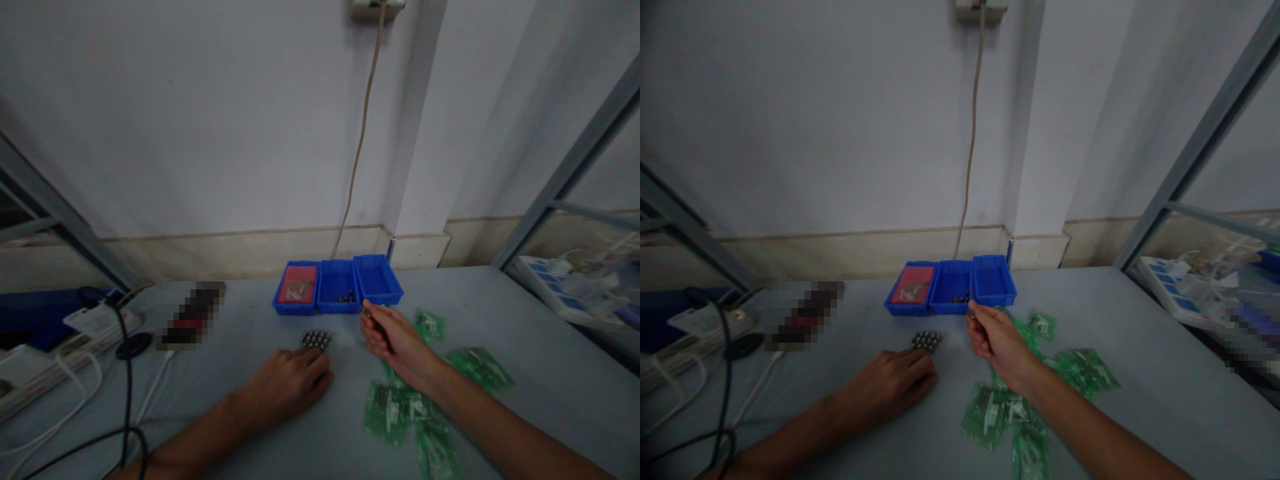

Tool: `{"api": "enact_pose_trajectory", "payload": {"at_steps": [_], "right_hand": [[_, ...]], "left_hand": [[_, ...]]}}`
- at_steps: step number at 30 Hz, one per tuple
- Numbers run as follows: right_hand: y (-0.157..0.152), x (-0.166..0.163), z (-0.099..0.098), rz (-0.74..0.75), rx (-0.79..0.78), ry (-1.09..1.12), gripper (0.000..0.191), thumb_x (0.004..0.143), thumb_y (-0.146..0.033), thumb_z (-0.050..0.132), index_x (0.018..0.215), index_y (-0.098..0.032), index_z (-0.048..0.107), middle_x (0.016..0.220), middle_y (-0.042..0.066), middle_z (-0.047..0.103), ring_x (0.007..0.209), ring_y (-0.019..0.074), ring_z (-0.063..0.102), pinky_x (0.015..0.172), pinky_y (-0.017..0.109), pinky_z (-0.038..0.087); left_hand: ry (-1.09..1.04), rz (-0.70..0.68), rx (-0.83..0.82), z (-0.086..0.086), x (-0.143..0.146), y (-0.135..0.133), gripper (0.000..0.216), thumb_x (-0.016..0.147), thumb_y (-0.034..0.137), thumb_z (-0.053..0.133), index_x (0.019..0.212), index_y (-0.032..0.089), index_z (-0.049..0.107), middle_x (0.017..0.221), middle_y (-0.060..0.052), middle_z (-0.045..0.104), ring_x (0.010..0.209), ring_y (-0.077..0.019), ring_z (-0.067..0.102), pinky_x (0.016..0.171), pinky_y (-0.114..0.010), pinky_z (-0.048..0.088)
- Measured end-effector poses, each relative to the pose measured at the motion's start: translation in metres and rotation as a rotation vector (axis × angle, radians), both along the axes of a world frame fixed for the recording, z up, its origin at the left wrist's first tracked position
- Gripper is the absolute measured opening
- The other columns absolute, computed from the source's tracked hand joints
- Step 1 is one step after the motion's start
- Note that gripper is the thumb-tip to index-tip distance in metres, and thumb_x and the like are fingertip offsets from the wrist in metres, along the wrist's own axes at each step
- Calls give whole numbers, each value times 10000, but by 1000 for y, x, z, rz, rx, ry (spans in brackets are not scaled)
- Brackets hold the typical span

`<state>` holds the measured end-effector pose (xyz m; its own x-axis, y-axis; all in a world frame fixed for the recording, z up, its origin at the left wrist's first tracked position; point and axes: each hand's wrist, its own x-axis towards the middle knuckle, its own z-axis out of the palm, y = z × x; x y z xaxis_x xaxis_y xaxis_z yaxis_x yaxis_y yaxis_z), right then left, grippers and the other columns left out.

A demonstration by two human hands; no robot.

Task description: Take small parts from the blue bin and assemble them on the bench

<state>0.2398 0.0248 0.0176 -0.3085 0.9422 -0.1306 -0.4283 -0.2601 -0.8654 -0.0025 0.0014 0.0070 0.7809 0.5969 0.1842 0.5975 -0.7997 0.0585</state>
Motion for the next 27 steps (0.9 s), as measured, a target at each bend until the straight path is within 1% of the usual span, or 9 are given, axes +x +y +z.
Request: {"api": "enact_pose_trajectory", "payload": {"at_steps": [3,7,12,14,17,20,22,24,27], "right_hand": [[1,2,0,21,-4,40,465,891,-561,734,709,-179,543,526,-96,373,425,47,225,406,200,184],[0,1,2,-35,-5,56,412,868,-529,771,775,-175,581,577,-86,412,435,44,247,396,186,195],[-3,-2,7,-124,74,-65,351,828,-498,807,918,-212,627,837,-9,622,547,76,473,393,168,284],[-3,-2,7,-162,156,-185,337,830,-497,797,956,-228,637,853,3,648,596,112,543,393,178,334],[-2,-1,3,-248,346,-456,283,853,-466,771,971,-235,659,738,-7,607,583,149,555,397,209,395],[-3,0,0,-339,543,-660,171,905,-393,719,970,-237,688,895,43,645,730,181,602,479,231,455],[-4,0,0,-362,606,-720,126,918,-348,705,972,-235,693,931,46,638,755,178,600,528,241,468],[-5,0,1,-335,578,-710,141,912,-348,714,993,-237,684,867,17,607,640,144,559,509,241,457],[-4,-2,1,-228,461,-569,232,921,-435,693,1036,-239,643,830,-7,615,488,102,471,417,229,404]], "left_hand": [[9,2,3,0,0,0,195,1076,287,479,932,191,570,890,-30,683,728,-162,672,643,-257,516],[32,2,-11,0,0,0,158,1060,271,516,934,190,567,901,-29,686,727,-166,669,647,-262,518],[17,5,-24,1,1,0,169,1064,266,498,933,191,573,896,-28,680,731,-161,665,645,-249,517],[10,10,-30,1,0,0,184,1069,272,487,928,192,572,903,-31,679,727,-156,661,652,-248,519],[9,1,-31,1,0,0,185,1071,275,486,929,191,570,904,-32,680,730,-159,662,655,-254,520],[38,9,-30,0,0,0,170,1069,275,495,943,192,571,922,-34,687,750,-178,674,658,-276,530],[59,15,-31,1,0,0,159,1067,275,500,952,192,572,939,-35,691,759,-186,681,665,-288,538],[69,14,-35,2,1,0,145,1062,268,511,954,192,570,938,-31,692,756,-185,682,661,-287,539],[70,15,-29,3,2,0,139,1056,258,518,944,192,566,922,-27,689,744,-179,680,647,-272,532]]}}
